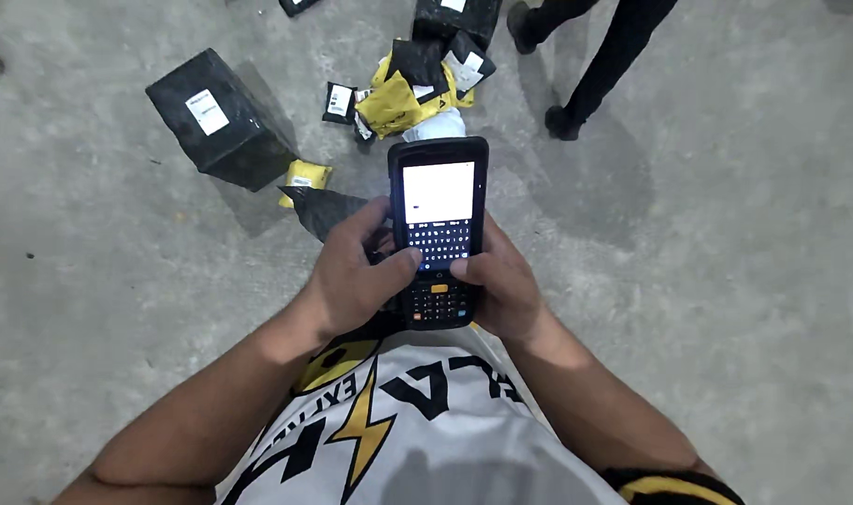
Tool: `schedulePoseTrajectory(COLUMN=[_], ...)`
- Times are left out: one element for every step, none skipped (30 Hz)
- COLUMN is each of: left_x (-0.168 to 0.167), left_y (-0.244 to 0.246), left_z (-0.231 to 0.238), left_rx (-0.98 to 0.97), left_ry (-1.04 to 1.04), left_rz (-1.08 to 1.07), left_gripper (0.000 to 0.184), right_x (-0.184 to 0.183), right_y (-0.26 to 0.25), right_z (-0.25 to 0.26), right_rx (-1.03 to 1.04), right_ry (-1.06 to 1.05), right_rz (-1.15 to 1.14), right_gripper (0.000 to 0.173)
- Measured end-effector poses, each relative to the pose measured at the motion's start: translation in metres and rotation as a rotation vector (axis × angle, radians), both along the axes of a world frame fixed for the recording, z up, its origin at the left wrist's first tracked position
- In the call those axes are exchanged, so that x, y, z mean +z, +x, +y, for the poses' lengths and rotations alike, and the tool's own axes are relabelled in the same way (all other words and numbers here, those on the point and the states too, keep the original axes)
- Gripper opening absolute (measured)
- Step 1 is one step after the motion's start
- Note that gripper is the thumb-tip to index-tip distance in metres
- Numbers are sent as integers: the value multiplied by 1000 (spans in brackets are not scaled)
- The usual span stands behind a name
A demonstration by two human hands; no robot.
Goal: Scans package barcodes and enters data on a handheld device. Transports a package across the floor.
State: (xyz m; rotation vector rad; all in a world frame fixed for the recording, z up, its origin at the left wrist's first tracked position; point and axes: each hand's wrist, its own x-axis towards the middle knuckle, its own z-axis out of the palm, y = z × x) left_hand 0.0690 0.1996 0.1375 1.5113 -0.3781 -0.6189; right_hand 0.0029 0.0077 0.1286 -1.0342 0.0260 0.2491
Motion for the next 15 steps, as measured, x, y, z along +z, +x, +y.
schedulePoseTrajectory(left_x=[1, 1, 1, 0, 0, 0, -1, -1, 0, 0, 0, 1, 1, 2, 1], left_y=[0, 0, 0, 0, 0, -1, -1, -2, -2, -3, -3, -4, -4, -4, -4], left_z=[-1, -2, -2, -3, -3, -4, -4, -5, -5, -5, -6, -6, -6, -6, -6], left_rx=[1, -1, -7, -15, -21, -26, -29, -30, -32, -35, -34, -29, -26, -27, -29], left_ry=[5, 3, -4, -13, -18, -23, -25, -21, -13, -7, 0, 8, 14, 18, 18], left_rz=[0, 2, 5, 7, 5, 1, -3, -11, -20, -23, -19, -13, -11, -13, -18], left_gripper=[40, 40, 41, 42, 42, 42, 42, 41, 40, 40, 40, 40, 38, 37, 37], right_x=[0, 0, 0, -1, -1, -1, -1, 0, 1, 2, 2, 0, -2, -4, -5], right_y=[0, -1, -1, -2, -3, -4, -5, -5, -6, -6, -7, -8, -8, -9, -9], right_z=[0, 0, 1, 1, 1, 1, 2, 3, 4, 5, 5, 4, 3, 2, 2], right_rx=[-7, -18, -31, -41, -52, -68, -83, -99, -117, -130, -134, -128, -118, -111, -111], right_ry=[0, -9, -18, -23, -31, -46, -55, -61, -67, -69, -64, -51, -41, -28, -15], right_rz=[0, 1, 1, -1, 4, 18, 33, 48, 62, 70, 67, 51, 27, 3, -10], right_gripper=[54, 52, 49, 47, 46, 46, 46, 46, 44, 44, 44, 44, 43, 42, 41])
